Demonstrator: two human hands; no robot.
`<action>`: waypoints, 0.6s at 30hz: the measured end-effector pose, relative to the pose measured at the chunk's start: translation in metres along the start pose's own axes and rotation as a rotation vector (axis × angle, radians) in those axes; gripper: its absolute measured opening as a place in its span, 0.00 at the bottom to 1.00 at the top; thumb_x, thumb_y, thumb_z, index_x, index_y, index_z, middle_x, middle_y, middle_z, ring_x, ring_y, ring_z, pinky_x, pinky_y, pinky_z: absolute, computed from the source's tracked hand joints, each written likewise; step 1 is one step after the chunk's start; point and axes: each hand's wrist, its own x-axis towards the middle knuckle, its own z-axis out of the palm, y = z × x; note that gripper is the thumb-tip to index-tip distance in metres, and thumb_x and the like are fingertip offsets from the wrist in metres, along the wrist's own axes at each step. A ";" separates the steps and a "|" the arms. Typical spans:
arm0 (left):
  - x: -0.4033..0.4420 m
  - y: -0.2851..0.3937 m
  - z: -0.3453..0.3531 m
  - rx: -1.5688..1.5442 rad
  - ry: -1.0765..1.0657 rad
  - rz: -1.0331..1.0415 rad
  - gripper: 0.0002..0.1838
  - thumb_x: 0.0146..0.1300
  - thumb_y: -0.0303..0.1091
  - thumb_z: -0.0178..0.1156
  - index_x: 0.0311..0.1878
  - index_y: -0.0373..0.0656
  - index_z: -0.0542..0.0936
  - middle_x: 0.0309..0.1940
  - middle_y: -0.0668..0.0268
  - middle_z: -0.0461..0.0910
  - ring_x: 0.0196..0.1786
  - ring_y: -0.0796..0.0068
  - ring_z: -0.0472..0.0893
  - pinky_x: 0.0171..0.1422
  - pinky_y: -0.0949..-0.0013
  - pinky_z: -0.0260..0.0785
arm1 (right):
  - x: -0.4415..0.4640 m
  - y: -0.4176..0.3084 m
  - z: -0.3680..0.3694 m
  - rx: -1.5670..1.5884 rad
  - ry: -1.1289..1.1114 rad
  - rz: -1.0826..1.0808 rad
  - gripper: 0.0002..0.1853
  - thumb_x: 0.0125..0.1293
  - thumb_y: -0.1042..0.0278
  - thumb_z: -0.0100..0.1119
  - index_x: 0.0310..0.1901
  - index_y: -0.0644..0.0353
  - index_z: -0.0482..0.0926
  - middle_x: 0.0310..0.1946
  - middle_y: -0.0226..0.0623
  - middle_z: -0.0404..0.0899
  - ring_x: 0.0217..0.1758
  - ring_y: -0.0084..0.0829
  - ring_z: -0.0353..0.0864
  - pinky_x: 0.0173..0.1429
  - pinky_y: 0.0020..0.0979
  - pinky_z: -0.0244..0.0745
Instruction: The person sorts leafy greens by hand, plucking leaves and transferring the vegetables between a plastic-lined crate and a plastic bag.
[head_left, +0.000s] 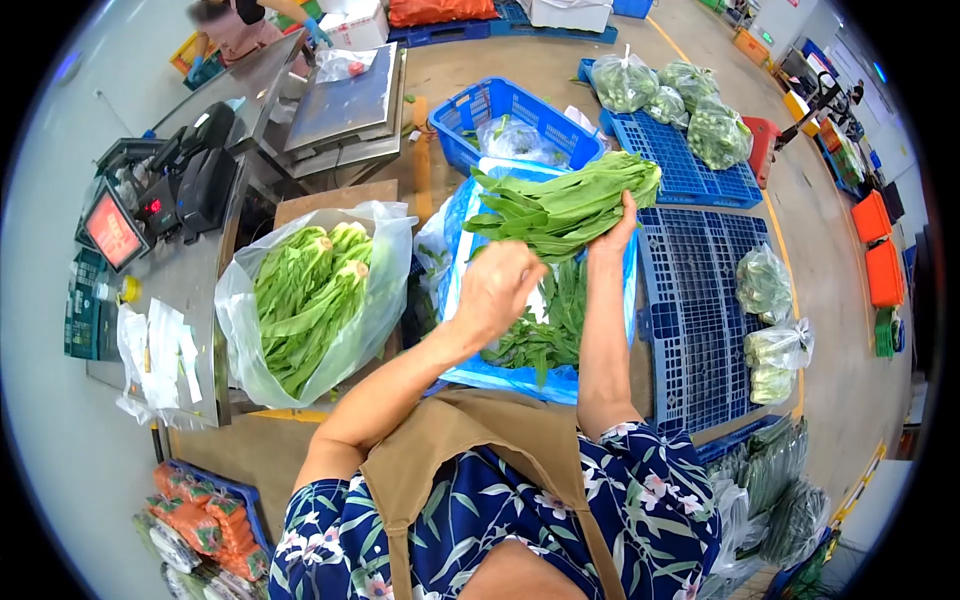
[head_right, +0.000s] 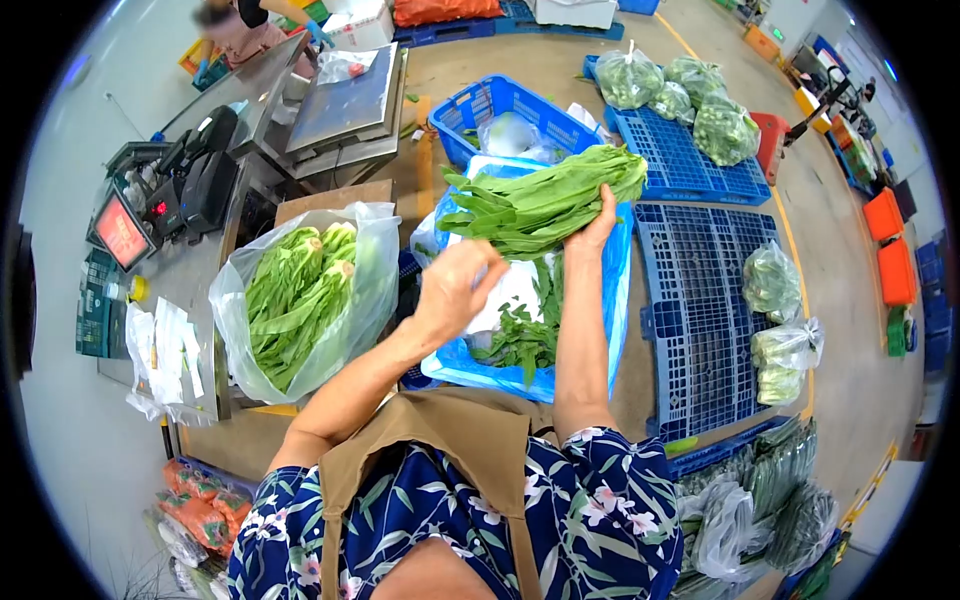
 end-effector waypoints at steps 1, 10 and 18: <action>0.012 0.000 -0.005 0.062 0.083 -0.032 0.14 0.52 0.31 0.68 0.41 0.37 0.79 0.36 0.57 0.78 0.40 0.54 0.78 0.46 0.59 0.70 | -0.002 0.000 0.002 -0.005 0.018 -0.002 0.28 0.64 0.55 0.55 0.63 0.58 0.68 0.60 0.40 0.73 0.61 0.40 0.74 0.67 0.42 0.67; 0.015 -0.017 0.013 0.126 -0.104 -0.290 0.19 0.52 0.35 0.70 0.43 0.38 0.75 0.24 0.58 0.78 0.35 0.54 0.79 0.38 0.55 0.70 | -0.019 -0.001 0.021 -0.060 -0.088 -0.024 0.29 0.63 0.55 0.55 0.63 0.61 0.67 0.58 0.41 0.74 0.59 0.39 0.75 0.65 0.41 0.69; 0.009 -0.025 0.016 0.206 -0.041 -0.194 0.19 0.53 0.32 0.69 0.46 0.38 0.74 0.27 0.57 0.79 0.33 0.55 0.80 0.36 0.57 0.71 | -0.019 0.001 0.015 -0.105 -0.109 -0.053 0.29 0.63 0.58 0.56 0.64 0.62 0.66 0.58 0.42 0.74 0.58 0.40 0.75 0.65 0.41 0.70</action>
